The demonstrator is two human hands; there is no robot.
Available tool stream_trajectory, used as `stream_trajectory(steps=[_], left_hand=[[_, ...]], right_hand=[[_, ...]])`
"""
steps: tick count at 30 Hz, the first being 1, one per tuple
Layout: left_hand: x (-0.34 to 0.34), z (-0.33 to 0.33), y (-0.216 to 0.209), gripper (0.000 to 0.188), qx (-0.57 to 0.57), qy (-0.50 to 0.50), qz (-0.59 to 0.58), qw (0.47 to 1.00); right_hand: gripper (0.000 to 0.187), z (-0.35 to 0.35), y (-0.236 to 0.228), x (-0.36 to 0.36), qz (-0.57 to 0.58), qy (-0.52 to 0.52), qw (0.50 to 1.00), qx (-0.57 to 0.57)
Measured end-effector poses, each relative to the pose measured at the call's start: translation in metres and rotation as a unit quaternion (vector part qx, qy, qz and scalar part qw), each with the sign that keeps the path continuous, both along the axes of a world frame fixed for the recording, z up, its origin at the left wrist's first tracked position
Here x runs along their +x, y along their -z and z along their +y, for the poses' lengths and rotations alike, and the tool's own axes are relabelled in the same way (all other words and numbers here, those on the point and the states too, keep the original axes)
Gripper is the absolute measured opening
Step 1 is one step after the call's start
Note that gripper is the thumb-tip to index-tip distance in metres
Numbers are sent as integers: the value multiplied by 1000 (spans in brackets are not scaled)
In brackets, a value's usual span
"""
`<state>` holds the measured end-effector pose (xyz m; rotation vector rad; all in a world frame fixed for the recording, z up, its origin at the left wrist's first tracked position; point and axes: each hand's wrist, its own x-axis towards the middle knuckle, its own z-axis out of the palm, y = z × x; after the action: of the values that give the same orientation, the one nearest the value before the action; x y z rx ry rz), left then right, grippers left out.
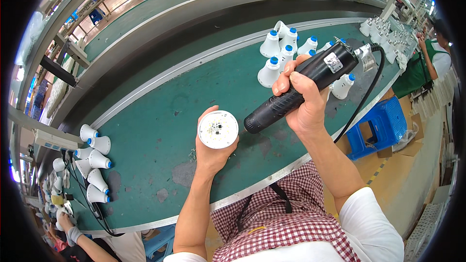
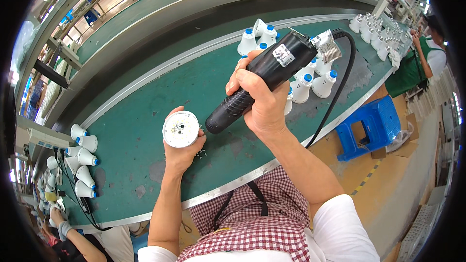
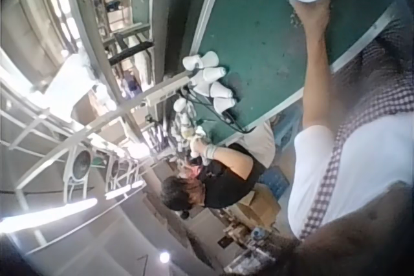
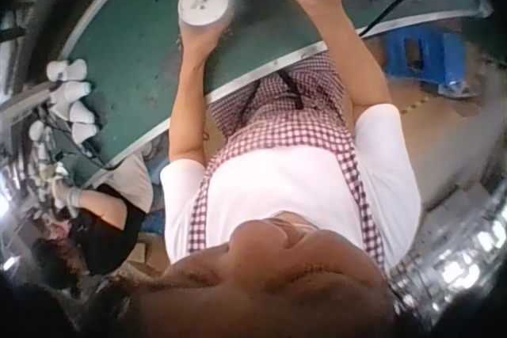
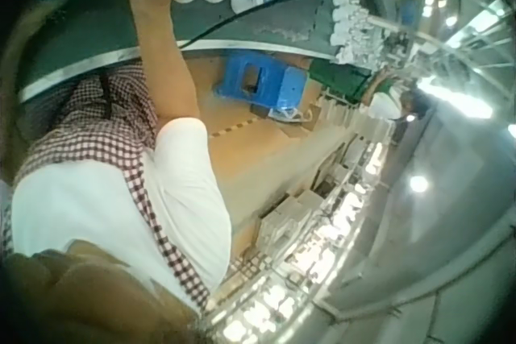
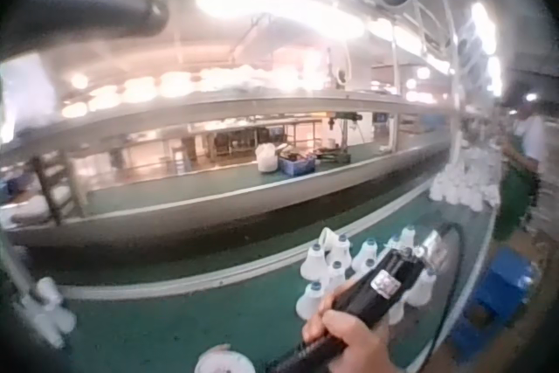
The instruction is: The person assembles plastic component housings by driving screws into them with an electric screwdriver.
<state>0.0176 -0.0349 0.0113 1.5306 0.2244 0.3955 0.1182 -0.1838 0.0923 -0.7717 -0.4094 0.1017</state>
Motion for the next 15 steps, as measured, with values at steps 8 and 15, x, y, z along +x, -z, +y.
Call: stream_trajectory(steps=[8,15], left_hand=[[-2,4,-1,72,34,14,16,999],[-1,-2,-1,75,92,17,-16,995]], right_hand=[[19,-7,-14,2,-15,56,997,52],[22,-12,-31,13,-5,42,991,127]])
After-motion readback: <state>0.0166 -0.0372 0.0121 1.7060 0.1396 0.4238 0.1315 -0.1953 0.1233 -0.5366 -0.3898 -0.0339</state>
